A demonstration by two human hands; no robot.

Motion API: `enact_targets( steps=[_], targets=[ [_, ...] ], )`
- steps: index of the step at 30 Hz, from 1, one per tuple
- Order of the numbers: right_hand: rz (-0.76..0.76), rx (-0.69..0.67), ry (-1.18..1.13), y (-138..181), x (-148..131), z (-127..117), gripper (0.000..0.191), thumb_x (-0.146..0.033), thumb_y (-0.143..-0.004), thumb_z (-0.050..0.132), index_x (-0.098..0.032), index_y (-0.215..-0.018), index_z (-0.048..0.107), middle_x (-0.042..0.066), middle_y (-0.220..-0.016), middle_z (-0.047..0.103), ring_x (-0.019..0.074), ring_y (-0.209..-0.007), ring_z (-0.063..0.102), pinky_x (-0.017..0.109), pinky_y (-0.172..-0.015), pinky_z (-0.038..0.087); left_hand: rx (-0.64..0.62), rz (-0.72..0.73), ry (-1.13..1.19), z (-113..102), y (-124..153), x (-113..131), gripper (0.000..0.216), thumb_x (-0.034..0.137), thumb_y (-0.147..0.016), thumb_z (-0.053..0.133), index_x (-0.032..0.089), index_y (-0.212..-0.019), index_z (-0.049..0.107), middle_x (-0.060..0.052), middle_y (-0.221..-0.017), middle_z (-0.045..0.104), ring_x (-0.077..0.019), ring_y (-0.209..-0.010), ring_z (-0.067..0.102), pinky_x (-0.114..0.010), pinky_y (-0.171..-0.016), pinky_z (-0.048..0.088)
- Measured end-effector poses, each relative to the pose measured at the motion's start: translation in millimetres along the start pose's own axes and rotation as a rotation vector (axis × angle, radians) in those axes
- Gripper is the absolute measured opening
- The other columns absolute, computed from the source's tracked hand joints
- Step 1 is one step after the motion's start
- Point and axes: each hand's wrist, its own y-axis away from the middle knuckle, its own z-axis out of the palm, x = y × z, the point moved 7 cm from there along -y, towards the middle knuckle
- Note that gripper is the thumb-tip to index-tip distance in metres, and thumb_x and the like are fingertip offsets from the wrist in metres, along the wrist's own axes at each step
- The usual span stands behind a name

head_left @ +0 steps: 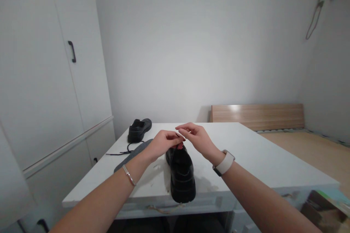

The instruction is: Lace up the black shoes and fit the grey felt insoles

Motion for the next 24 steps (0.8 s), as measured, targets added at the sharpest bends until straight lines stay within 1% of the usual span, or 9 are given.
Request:
enact_targets(
  steps=[2,3,6,9,11,15,19,21,24],
  targets=[
    [0.043,-0.007,-0.078,-0.8,7.7,-1.9,0.034,-0.051,-0.083,0.063,-0.022,-0.097,0.074,0.004,-0.089,0.072,0.0170,-0.083,0.063,0.033,-0.079,0.049,-0.008,0.012,-0.057,-3.4,3.3,1.7,0.034,0.044,-0.086,0.061,0.012,-0.088,0.075,-0.010,-0.079,0.074,-0.0218,-0.076,0.067,-0.032,-0.072,0.052],
    [0.075,-0.036,-0.116,-0.7,13.1,-0.3,0.036,-0.053,-0.083,0.062,-0.021,-0.097,0.073,0.004,-0.087,0.072,0.0167,-0.083,0.063,0.033,-0.081,0.048,-0.004,0.027,-0.102,-5.1,4.7,4.0,0.032,0.041,-0.086,0.061,0.013,-0.088,0.075,-0.010,-0.081,0.074,-0.0221,-0.077,0.067,-0.033,-0.073,0.052],
    [0.157,-0.185,-0.157,2.4,28.0,11.7,0.033,-0.052,-0.080,0.066,-0.019,-0.080,0.072,0.002,-0.078,0.070,0.0165,-0.079,0.060,0.034,-0.082,0.045,0.034,0.121,-0.291,-7.2,8.0,16.5,0.014,0.024,-0.082,0.062,0.018,-0.081,0.075,-0.007,-0.086,0.072,-0.0220,-0.082,0.064,-0.034,-0.080,0.049],
    [0.179,-0.265,-0.156,6.6,35.9,21.0,0.034,-0.050,-0.075,0.070,-0.018,-0.066,0.068,0.000,-0.068,0.065,0.0148,-0.071,0.054,0.032,-0.076,0.042,0.075,0.234,-0.465,-2.3,11.7,28.2,0.019,0.008,-0.078,0.057,0.020,-0.080,0.072,-0.006,-0.089,0.067,-0.0227,-0.088,0.059,-0.037,-0.088,0.045],
    [0.185,-0.274,-0.163,8.3,38.3,23.0,0.035,-0.052,-0.073,0.072,-0.018,-0.065,0.066,-0.002,-0.065,0.063,0.0136,-0.068,0.051,0.030,-0.073,0.041,0.102,0.286,-0.534,1.5,14.6,30.7,0.018,0.008,-0.081,0.054,0.020,-0.081,0.068,-0.007,-0.088,0.064,-0.0242,-0.090,0.056,-0.040,-0.091,0.043],
    [0.200,-0.252,-0.163,8.7,41.3,20.2,0.037,-0.054,-0.073,0.071,-0.017,-0.071,0.067,0.000,-0.069,0.065,0.0138,-0.069,0.054,0.032,-0.074,0.044,0.157,0.346,-0.565,2.0,18.8,28.9,0.016,0.016,-0.089,0.052,0.019,-0.078,0.064,-0.008,-0.086,0.063,-0.0257,-0.090,0.056,-0.043,-0.092,0.042],
    [0.177,-0.166,-0.087,7.2,45.7,5.6,0.033,-0.051,-0.076,0.068,-0.018,-0.077,0.068,0.003,-0.077,0.070,0.0161,-0.076,0.060,0.034,-0.081,0.047,0.248,0.334,-0.462,-9.6,22.2,21.0,0.012,0.016,-0.086,0.058,0.020,-0.078,0.064,-0.007,-0.090,0.066,-0.0232,-0.092,0.059,-0.037,-0.088,0.044],
    [0.156,-0.097,0.002,8.8,51.7,-8.8,0.028,-0.047,-0.076,0.068,-0.018,-0.077,0.069,0.003,-0.078,0.070,0.0176,-0.079,0.061,0.035,-0.083,0.046,0.324,0.284,-0.379,-19.0,28.0,8.4,0.006,0.020,-0.085,0.063,0.020,-0.079,0.063,-0.006,-0.092,0.069,-0.0225,-0.093,0.063,-0.036,-0.089,0.046],
    [0.144,0.012,0.164,16.5,67.1,-34.5,0.020,-0.038,-0.075,0.068,-0.019,-0.070,0.069,0.005,-0.073,0.070,0.0197,-0.076,0.061,0.037,-0.082,0.045,0.421,0.181,-0.227,-30.4,41.9,-22.1,0.012,0.029,-0.085,0.065,0.020,-0.081,0.060,-0.008,-0.094,0.073,-0.0237,-0.092,0.068,-0.039,-0.090,0.051]
  ],
)
